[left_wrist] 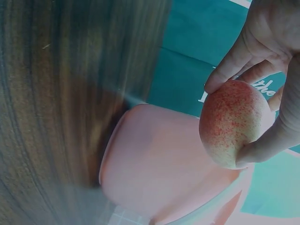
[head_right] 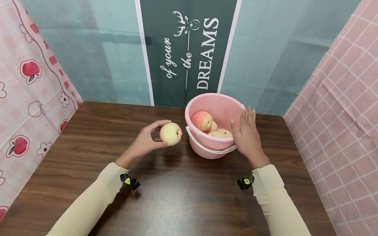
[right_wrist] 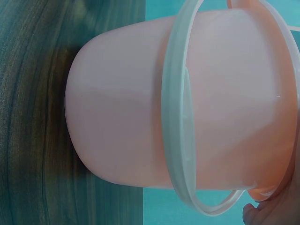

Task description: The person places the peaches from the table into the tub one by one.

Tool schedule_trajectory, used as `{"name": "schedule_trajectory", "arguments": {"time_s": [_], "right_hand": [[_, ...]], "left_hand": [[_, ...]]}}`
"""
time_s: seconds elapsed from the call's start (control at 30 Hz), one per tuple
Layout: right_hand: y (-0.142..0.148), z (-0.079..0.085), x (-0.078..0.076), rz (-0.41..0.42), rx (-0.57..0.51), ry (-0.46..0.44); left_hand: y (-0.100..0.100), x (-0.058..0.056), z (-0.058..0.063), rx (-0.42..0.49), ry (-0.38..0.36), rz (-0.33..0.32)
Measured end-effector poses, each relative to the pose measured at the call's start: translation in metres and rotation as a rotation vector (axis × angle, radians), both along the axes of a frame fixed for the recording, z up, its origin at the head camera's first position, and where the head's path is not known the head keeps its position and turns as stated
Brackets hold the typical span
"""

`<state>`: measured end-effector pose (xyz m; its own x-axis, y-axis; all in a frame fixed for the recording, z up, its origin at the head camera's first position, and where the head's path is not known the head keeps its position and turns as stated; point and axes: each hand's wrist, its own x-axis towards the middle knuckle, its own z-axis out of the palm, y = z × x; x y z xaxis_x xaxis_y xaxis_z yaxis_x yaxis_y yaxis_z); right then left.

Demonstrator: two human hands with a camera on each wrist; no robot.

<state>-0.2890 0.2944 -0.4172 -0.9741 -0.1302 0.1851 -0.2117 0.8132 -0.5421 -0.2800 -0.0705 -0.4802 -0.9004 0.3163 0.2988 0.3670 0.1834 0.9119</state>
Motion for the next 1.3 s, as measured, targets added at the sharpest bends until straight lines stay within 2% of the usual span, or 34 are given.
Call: {"name": "schedule_trajectory", "arguments": {"time_s": [0.27, 0.37, 0.47, 0.6, 0.97, 1.2, 1.3], "right_hand": [[-0.001, -0.001, 0.002, 0.004, -0.008, 0.001], [0.000, -0.002, 0.002, 0.003, -0.008, -0.001], [0.000, -0.002, 0.002, 0.003, -0.013, 0.004], [0.000, -0.001, 0.000, 0.002, -0.017, 0.004], [-0.001, 0.001, 0.000, -0.001, -0.010, -0.001], [0.000, 0.000, 0.003, 0.005, 0.001, 0.004], [0.001, -0.001, 0.002, 0.006, -0.001, 0.006]], "left_hand": [[0.001, 0.013, 0.029, 0.007, -0.002, 0.017], [0.000, 0.009, 0.028, 0.012, 0.009, 0.018], [-0.001, 0.002, 0.022, 0.025, 0.020, 0.020], [-0.002, -0.003, 0.021, 0.042, 0.031, 0.015], [0.000, -0.009, 0.032, 0.107, 0.053, -0.011], [0.006, -0.008, 0.037, 0.152, 0.004, -0.045], [0.008, -0.004, 0.046, 0.164, 0.000, -0.056]]}}
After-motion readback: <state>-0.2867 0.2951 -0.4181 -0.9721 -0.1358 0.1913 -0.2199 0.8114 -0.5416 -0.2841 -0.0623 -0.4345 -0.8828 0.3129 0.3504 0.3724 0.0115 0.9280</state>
